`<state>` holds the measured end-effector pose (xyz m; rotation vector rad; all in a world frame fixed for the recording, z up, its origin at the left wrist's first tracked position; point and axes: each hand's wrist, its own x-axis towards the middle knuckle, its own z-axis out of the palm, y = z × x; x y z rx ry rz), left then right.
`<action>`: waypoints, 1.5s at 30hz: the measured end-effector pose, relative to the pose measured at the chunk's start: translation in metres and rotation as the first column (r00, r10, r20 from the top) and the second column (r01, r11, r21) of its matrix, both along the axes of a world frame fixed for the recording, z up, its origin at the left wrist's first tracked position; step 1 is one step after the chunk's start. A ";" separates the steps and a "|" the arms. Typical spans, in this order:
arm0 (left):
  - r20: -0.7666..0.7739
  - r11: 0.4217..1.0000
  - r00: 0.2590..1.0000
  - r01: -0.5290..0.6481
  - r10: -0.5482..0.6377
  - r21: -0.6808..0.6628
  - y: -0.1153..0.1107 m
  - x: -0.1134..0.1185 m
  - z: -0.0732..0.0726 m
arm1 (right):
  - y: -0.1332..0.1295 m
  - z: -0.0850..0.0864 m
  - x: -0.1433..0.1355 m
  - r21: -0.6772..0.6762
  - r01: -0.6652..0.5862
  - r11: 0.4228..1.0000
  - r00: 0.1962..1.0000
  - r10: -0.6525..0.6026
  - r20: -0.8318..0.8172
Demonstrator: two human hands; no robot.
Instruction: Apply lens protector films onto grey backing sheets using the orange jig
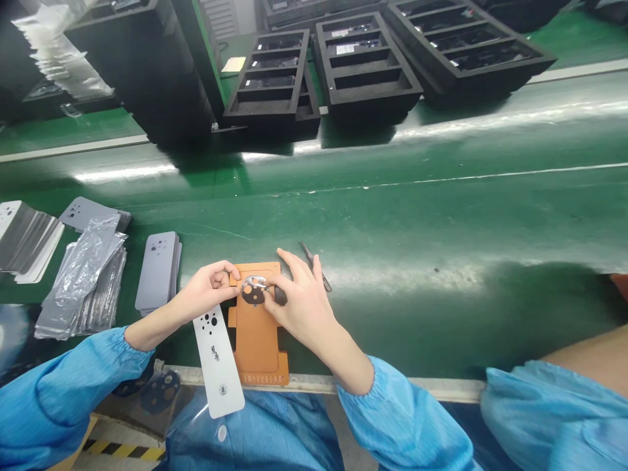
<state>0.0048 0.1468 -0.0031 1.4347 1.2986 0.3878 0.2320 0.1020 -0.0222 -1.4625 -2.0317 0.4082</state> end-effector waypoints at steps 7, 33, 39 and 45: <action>0.018 0.999 0.999 -0.030 0.030 0.014 -0.001 0.004 -0.001 | 0.000 -0.001 0.000 0.007 -0.010 1.000 1.000 0.010 0.004; -0.074 0.994 0.997 0.016 -0.008 0.109 -0.005 -0.001 -0.002 | 0.005 -0.003 0.018 -0.107 0.014 0.994 0.998 -0.022 -0.065; -0.087 0.994 0.996 0.026 -0.016 0.108 -0.004 -0.003 -0.003 | 0.003 -0.005 0.010 -0.065 -0.022 0.998 0.996 0.016 -0.088; -0.099 0.995 0.995 0.034 -0.025 0.097 -0.003 -0.003 -0.001 | 0.004 -0.006 0.010 -0.086 0.006 0.996 0.996 -0.014 -0.093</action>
